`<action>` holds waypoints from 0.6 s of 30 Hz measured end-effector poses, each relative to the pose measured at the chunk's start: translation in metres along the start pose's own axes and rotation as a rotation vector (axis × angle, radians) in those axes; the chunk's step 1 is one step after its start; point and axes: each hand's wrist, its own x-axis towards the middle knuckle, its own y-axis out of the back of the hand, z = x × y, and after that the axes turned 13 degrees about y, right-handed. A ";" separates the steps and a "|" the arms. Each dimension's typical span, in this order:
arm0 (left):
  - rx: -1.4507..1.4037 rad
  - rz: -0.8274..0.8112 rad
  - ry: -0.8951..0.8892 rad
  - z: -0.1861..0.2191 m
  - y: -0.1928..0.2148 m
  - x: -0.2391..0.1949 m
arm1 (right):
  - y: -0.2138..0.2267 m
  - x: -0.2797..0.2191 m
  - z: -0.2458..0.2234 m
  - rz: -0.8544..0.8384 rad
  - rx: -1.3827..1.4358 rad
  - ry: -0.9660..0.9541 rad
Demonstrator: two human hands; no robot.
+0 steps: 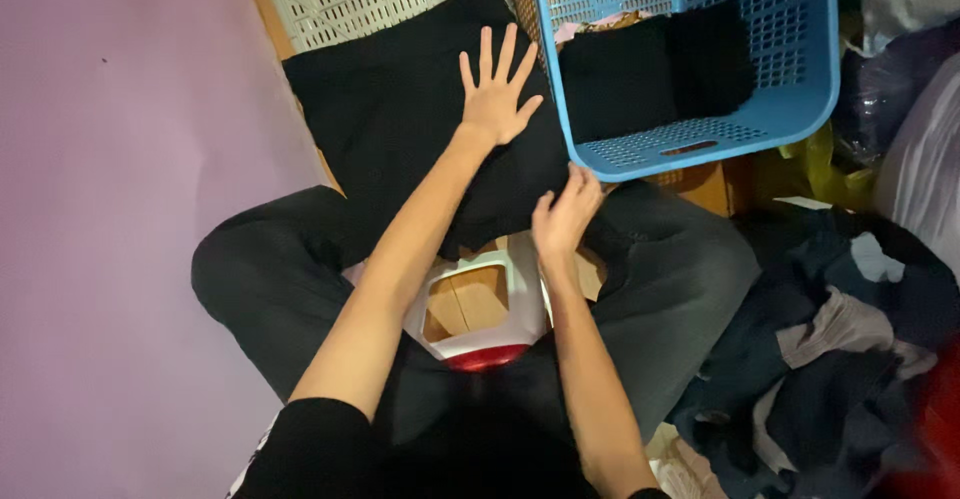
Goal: The person sits on a small stool and folds several black garments one by one. They smooth and fold each item, then place the folded pieces into a blue laundry basket beside them.
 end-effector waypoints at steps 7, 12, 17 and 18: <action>-0.248 -0.063 -0.077 -0.045 0.018 -0.008 | -0.017 -0.004 -0.047 -0.246 0.043 0.314; 0.137 0.037 -0.078 -0.133 0.053 -0.084 | -0.043 -0.016 -0.041 -0.358 -0.018 0.364; 0.189 0.076 0.161 -0.204 0.063 -0.139 | -0.045 -0.024 -0.047 -0.407 -0.200 0.413; 0.183 0.134 0.220 -0.210 0.059 -0.140 | -0.045 -0.023 -0.053 -0.419 -0.204 0.372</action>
